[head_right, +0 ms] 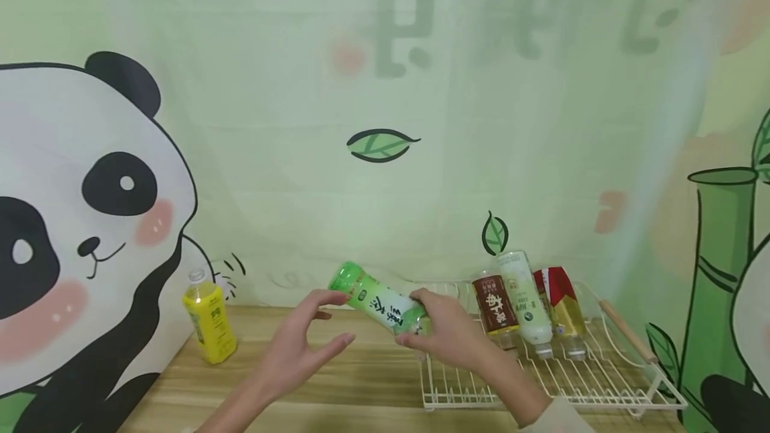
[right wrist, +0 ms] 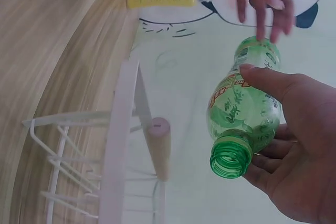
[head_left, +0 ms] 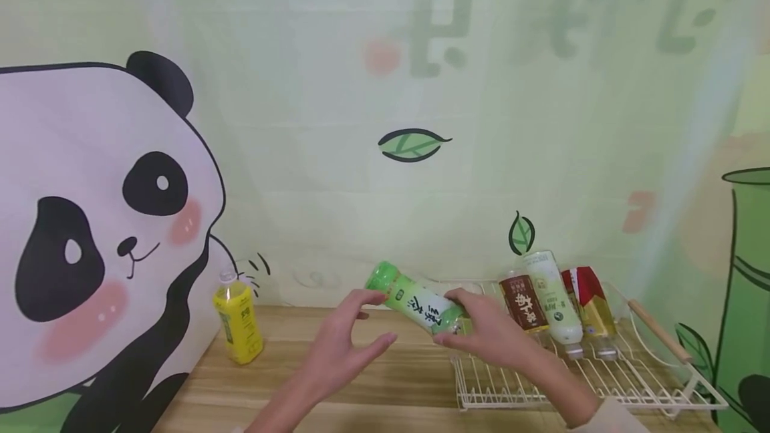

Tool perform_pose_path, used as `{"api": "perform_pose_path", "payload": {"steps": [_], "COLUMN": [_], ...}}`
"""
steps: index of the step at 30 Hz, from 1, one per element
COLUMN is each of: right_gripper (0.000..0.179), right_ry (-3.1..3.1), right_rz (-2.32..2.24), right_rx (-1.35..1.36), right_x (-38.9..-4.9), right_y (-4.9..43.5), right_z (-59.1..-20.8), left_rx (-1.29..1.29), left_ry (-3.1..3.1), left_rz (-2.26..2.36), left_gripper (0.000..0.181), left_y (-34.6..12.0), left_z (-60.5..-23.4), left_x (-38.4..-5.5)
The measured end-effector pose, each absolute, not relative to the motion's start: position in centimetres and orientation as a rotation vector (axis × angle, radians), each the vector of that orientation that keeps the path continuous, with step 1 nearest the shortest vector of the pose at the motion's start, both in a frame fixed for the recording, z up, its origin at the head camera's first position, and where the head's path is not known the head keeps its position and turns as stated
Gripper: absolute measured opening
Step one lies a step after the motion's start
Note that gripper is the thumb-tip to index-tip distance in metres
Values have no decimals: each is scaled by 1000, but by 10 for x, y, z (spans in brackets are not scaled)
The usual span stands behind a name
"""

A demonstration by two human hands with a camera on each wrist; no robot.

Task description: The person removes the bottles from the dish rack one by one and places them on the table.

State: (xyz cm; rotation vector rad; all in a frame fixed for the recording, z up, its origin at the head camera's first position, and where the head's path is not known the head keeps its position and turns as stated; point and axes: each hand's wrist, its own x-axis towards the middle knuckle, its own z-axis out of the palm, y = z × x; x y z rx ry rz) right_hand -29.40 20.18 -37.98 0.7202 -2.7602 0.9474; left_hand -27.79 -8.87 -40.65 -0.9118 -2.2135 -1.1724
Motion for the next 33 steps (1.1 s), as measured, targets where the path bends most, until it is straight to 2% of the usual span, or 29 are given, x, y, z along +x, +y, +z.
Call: {"api": "perform_pose_path", "payload": {"steps": [7,16,27,33], "right_gripper": [75,77,72,71], "right_ry": [-2778,-2785,-2765,-2762], "right_rz": [825,639,550,607], "right_rx": [749,881,969,969], "right_x": [-290,-282,-277,-276], "right_y": [196,193,189,186], "right_z": [-380,-378,-381,-385], "left_rx": [-1033,-1101,-1103,-1120], "left_ry": [-2143,-2321,-2532,-2571], "left_rz": [-940,-532,-365,-319], "left_gripper": [67,82,69,70], "left_y": [-72,-68,-71,-72], "left_z": [-389,-381,-393,-397], "left_x": [-274,-287,-291,-292]}}
